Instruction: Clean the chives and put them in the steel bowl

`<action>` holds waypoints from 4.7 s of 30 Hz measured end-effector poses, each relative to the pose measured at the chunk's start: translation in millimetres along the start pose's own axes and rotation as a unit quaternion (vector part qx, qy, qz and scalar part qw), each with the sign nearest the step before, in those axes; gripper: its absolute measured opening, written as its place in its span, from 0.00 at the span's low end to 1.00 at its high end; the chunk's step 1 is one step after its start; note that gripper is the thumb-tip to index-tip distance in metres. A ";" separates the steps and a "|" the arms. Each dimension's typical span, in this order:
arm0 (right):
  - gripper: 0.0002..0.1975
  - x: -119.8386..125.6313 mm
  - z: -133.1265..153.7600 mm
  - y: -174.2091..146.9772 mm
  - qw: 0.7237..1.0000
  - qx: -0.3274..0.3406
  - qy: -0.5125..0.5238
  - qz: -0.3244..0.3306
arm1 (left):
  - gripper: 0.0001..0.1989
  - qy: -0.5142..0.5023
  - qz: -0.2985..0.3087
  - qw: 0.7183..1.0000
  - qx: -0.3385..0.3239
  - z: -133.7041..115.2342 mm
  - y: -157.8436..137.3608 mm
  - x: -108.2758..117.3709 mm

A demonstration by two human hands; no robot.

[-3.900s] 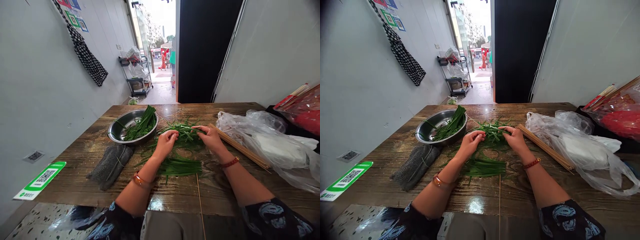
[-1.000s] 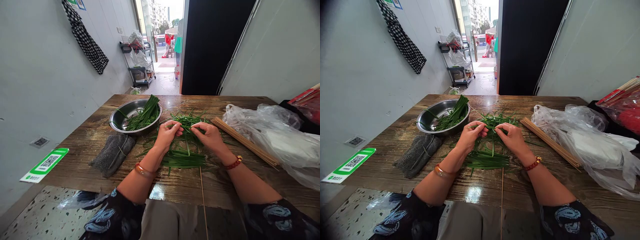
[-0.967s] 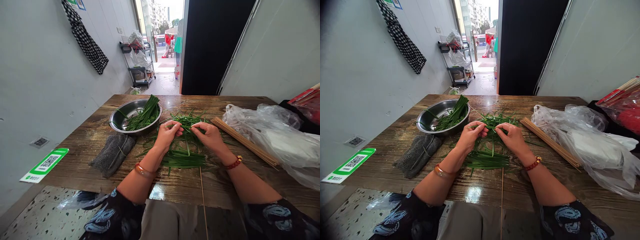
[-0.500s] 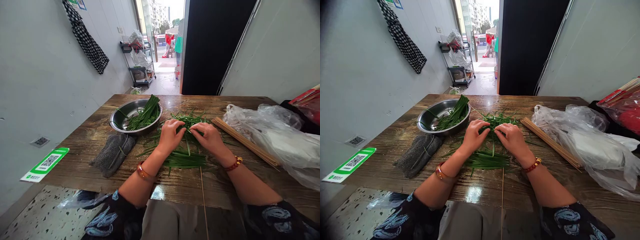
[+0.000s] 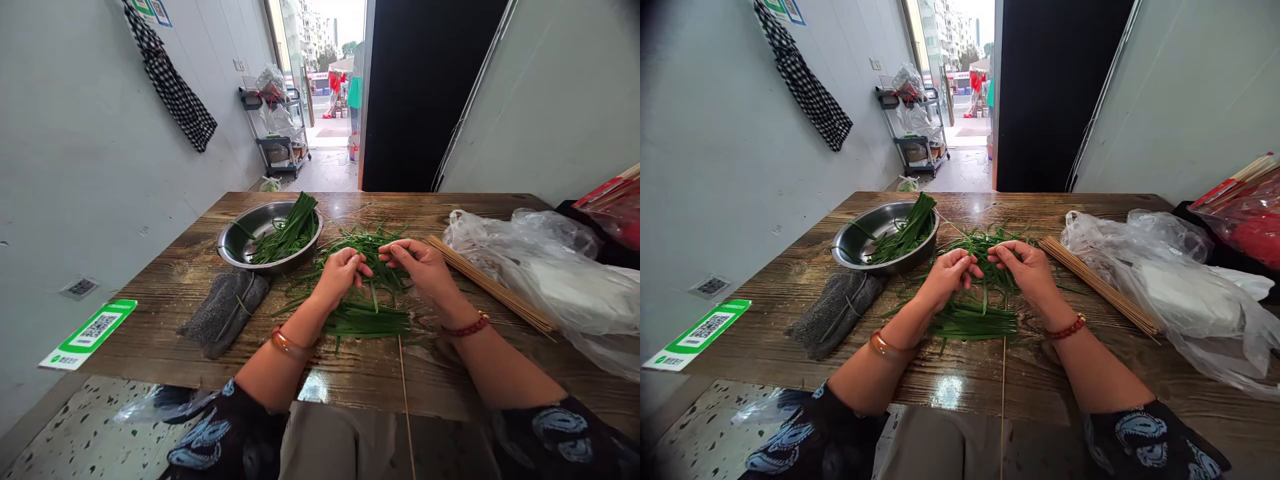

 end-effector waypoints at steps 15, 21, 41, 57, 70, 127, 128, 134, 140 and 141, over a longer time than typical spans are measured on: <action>0.10 -48.7 13.9 -19.4 0.963 0.092 -0.048 0.248 | 0.09 -0.161 0.031 0.986 0.029 -0.5 -1.1 3.6; 0.12 -50.1 21.7 -20.6 0.958 0.074 -0.039 0.275 | 0.07 -0.128 0.013 0.992 -0.012 -0.9 2.7 6.1; 0.07 -13.1 5.9 -5.1 0.989 0.060 -0.120 0.054 | 0.10 0.027 0.085 0.996 -0.019 -8.0 -10.5 -14.9; 0.06 -11.7 9.9 -3.6 0.979 0.059 -0.193 0.033 | 0.12 0.123 0.091 0.988 -0.008 -10.1 -15.1 -20.6; 0.10 -10.1 3.1 -4.2 0.986 0.062 -0.150 0.046 | 0.15 0.202 0.057 0.976 -0.066 -13.7 -15.8 -17.6; 0.17 -28.2 -20.3 -15.5 0.989 -0.125 0.075 0.005 | 0.09 -0.085 -0.036 0.995 -0.040 0.5 -3.7 -4.1; 0.17 -28.2 -19.8 -15.4 0.989 -0.127 0.077 0.004 | 0.09 -0.089 -0.035 0.995 -0.038 0.1 -4.3 -4.8; 0.18 -27.6 -21.1 -15.4 0.989 -0.134 0.069 -0.001 | 0.09 -0.092 -0.040 0.994 -0.040 -2.1 -6.8 -5.8; 0.18 -26.3 -24.7 -15.3 0.991 -0.125 0.050 -0.009 | 0.09 -0.099 -0.022 0.994 -0.040 -0.6 -6.4 -8.2; 0.18 -25.5 -23.7 -14.5 0.993 -0.113 0.038 -0.007 | 0.10 -0.105 -0.008 0.994 -0.034 0.0 -6.3 -9.7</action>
Point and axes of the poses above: each hand's wrist, its own y-axis towards the middle knuckle, its own x-axis out of the back of the hand, z = x × y, the point moved 6 cm from there along y, towards the middle knuckle, and after that the axes turned 14 degrees about x, right-handed, at the moved point
